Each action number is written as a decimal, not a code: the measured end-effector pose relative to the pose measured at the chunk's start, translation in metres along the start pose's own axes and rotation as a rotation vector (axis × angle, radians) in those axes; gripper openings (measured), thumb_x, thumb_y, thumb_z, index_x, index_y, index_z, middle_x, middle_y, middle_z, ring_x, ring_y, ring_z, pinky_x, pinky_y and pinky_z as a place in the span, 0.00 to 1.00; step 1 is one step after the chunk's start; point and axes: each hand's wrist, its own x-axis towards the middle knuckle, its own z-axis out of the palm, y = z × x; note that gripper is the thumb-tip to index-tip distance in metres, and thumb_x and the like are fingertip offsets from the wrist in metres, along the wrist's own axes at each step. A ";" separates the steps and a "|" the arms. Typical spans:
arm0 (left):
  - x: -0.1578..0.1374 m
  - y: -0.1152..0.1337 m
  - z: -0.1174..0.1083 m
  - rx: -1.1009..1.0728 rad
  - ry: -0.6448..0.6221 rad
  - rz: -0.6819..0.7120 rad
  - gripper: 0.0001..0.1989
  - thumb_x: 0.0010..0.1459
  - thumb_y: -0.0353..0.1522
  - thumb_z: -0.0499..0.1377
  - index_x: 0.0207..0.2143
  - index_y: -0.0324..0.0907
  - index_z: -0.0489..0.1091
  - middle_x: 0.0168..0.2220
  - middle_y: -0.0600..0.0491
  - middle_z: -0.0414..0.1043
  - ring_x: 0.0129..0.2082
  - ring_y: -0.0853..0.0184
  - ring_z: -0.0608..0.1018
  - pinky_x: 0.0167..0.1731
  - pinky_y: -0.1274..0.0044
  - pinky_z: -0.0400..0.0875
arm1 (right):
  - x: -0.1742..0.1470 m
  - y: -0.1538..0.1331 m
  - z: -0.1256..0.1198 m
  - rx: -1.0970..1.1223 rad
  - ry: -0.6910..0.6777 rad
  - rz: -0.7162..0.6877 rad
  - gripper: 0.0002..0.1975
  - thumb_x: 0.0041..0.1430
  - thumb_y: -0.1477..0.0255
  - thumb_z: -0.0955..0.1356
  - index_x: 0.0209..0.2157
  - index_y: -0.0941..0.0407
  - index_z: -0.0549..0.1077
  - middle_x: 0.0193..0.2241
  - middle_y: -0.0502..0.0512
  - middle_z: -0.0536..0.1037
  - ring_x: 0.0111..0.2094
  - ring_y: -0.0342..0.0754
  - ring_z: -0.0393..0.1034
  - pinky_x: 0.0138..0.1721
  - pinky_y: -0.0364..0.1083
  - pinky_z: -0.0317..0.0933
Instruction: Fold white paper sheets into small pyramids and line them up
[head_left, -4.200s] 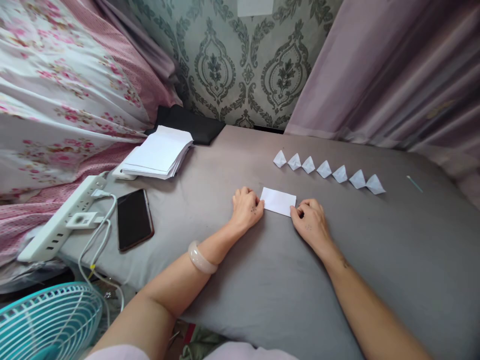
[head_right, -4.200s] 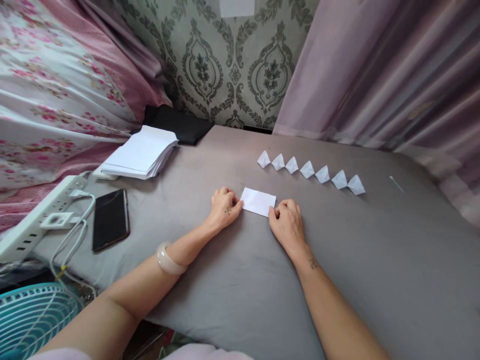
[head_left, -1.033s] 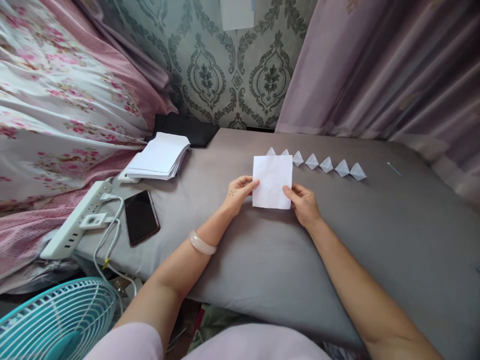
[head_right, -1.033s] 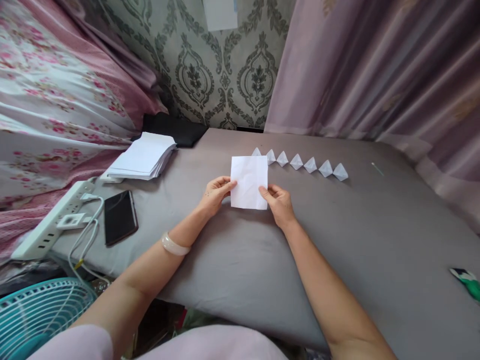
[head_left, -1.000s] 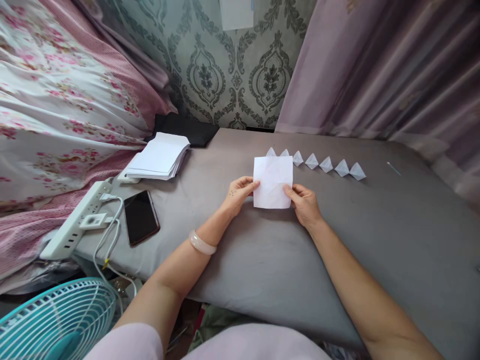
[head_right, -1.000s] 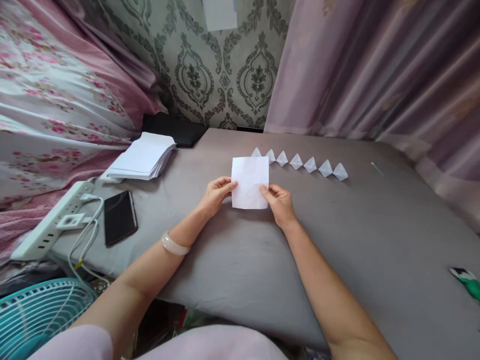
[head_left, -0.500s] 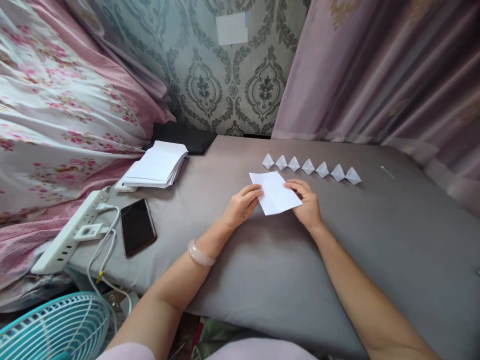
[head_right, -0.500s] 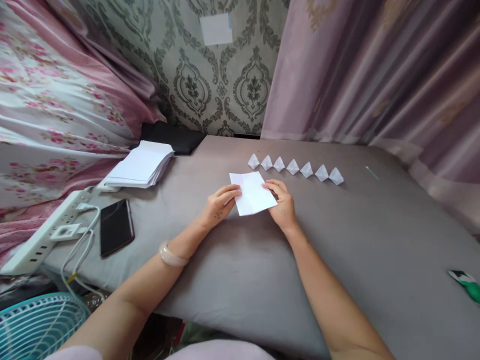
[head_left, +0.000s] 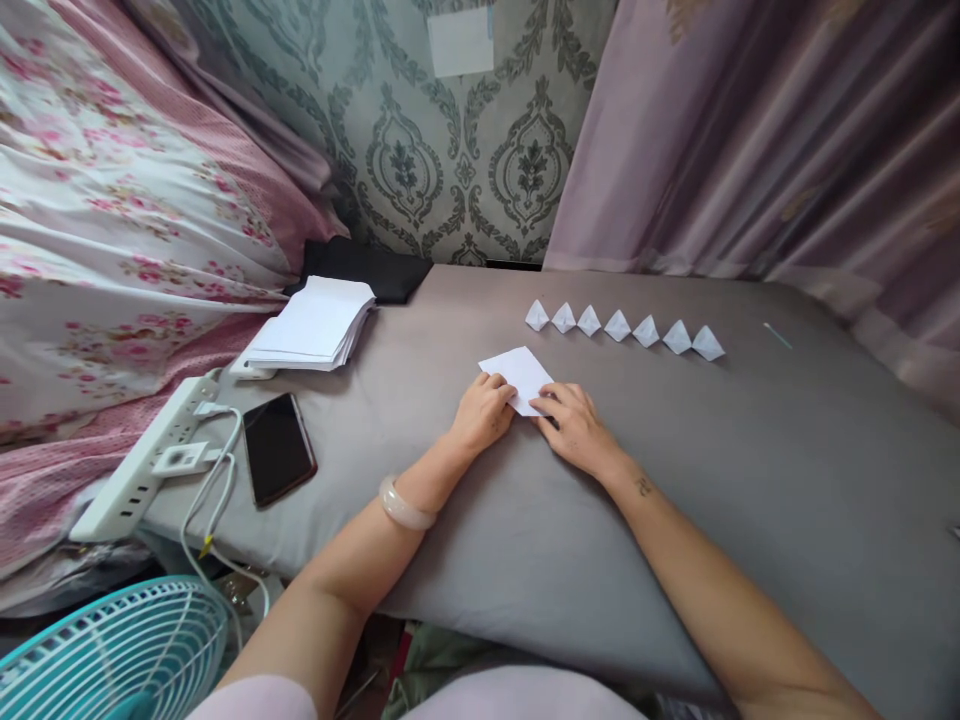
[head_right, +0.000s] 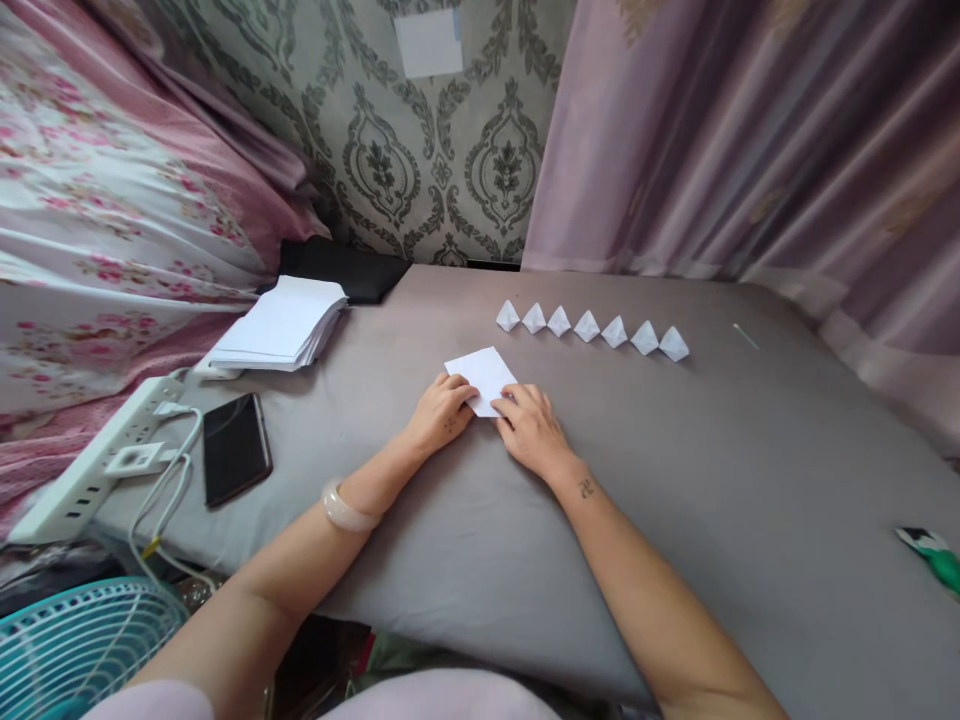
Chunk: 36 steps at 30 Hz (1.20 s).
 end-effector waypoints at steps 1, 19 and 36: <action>0.000 -0.001 0.001 -0.032 0.005 -0.014 0.10 0.56 0.29 0.56 0.41 0.42 0.72 0.41 0.46 0.71 0.44 0.58 0.71 0.45 0.67 0.68 | 0.000 0.001 0.000 0.010 -0.021 0.000 0.12 0.62 0.71 0.63 0.43 0.51 0.76 0.45 0.57 0.74 0.47 0.54 0.65 0.49 0.55 0.62; 0.006 -0.010 -0.018 -0.345 -0.042 -0.356 0.05 0.54 0.30 0.60 0.27 0.39 0.75 0.29 0.49 0.72 0.30 0.64 0.74 0.38 0.71 0.69 | 0.009 0.007 0.018 0.137 0.159 0.306 0.13 0.61 0.65 0.63 0.28 0.56 0.74 0.42 0.63 0.73 0.40 0.53 0.70 0.44 0.52 0.65; 0.007 -0.007 -0.010 -0.271 -0.027 -0.425 0.06 0.55 0.31 0.60 0.28 0.38 0.73 0.34 0.48 0.71 0.35 0.66 0.73 0.43 0.71 0.69 | 0.015 0.007 0.022 0.063 0.159 0.421 0.10 0.56 0.65 0.66 0.24 0.56 0.68 0.37 0.61 0.67 0.39 0.52 0.67 0.49 0.52 0.62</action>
